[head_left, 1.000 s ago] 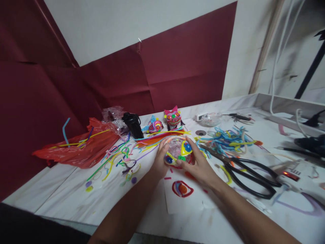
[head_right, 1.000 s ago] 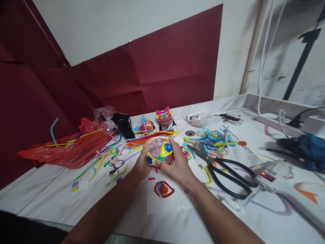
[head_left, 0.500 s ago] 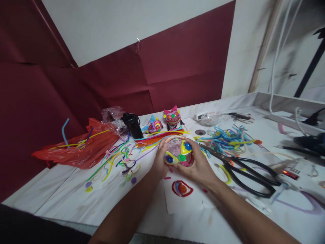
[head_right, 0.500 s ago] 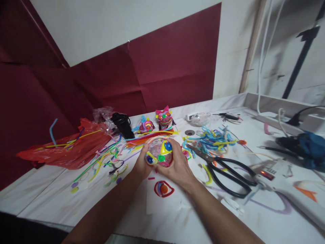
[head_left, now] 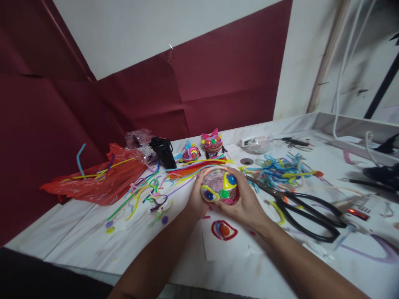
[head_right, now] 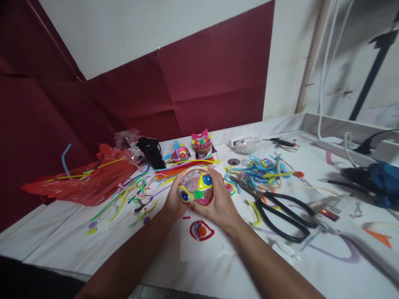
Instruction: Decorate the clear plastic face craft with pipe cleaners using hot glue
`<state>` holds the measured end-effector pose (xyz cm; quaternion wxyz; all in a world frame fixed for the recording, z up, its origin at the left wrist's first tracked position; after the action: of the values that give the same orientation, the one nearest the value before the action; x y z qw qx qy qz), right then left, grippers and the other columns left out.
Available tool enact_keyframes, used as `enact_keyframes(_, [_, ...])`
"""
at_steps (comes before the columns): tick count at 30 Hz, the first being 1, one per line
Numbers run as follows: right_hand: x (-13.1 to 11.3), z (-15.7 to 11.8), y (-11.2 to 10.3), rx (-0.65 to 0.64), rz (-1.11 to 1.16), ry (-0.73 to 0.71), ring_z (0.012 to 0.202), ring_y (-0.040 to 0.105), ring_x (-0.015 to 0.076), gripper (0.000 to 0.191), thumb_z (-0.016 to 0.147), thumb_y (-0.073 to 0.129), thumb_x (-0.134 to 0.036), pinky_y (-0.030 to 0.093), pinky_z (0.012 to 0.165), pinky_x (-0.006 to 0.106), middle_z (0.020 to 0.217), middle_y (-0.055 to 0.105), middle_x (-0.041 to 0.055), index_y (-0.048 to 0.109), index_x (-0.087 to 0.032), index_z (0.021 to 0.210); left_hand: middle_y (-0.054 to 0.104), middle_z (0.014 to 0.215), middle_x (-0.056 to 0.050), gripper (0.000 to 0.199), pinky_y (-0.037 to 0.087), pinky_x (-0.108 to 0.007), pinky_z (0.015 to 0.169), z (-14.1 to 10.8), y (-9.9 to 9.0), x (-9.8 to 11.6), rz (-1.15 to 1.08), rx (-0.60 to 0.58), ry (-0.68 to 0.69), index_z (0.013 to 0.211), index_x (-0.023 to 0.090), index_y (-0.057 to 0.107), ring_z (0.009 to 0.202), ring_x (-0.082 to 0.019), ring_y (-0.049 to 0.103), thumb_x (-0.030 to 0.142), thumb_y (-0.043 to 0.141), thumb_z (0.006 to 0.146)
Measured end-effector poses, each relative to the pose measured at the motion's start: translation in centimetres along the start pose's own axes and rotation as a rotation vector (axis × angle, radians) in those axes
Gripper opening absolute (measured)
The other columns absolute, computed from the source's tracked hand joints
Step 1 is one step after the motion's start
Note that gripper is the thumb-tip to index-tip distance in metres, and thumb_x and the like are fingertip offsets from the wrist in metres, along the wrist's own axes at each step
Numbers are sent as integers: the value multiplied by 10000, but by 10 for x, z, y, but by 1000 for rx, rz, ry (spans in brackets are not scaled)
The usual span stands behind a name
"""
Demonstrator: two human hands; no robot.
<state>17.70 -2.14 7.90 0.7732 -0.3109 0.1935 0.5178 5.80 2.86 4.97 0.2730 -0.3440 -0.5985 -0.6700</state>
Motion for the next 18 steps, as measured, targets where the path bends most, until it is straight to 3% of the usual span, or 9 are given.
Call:
enact_keyframes(8, [-2, -2, -1, 22, -1, -41, 1329, 406, 344, 832, 656, 727, -328, 347, 1107, 516, 1418, 440, 96, 335, -287, 1389, 710, 1125, -51, 255, 378, -409, 1096, 2, -7, -5, -44, 72, -57, 1043, 193, 650, 1229, -270, 552, 283, 564, 821])
enact_keyframes(18, [-3, -2, -2, 40, -9, -43, 1339, 392, 345, 822, 654, 718, -315, 337, 1105, 535, 1425, 428, 119, 328, -281, 1377, 723, 1076, -121, 376, 414, -417, 1062, -2, 3, -16, -92, 14, -226, 1054, 117, 661, 1197, -300, 572, 392, 487, 865])
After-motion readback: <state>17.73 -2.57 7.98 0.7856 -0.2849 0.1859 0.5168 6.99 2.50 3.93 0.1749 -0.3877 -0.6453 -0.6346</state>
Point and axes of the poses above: each hand's wrist, its own z-axis towards the middle knuckle, its own y-axis out of the palm, x = y × z, the point moved 8 cm from there along z, towards the middle knuckle
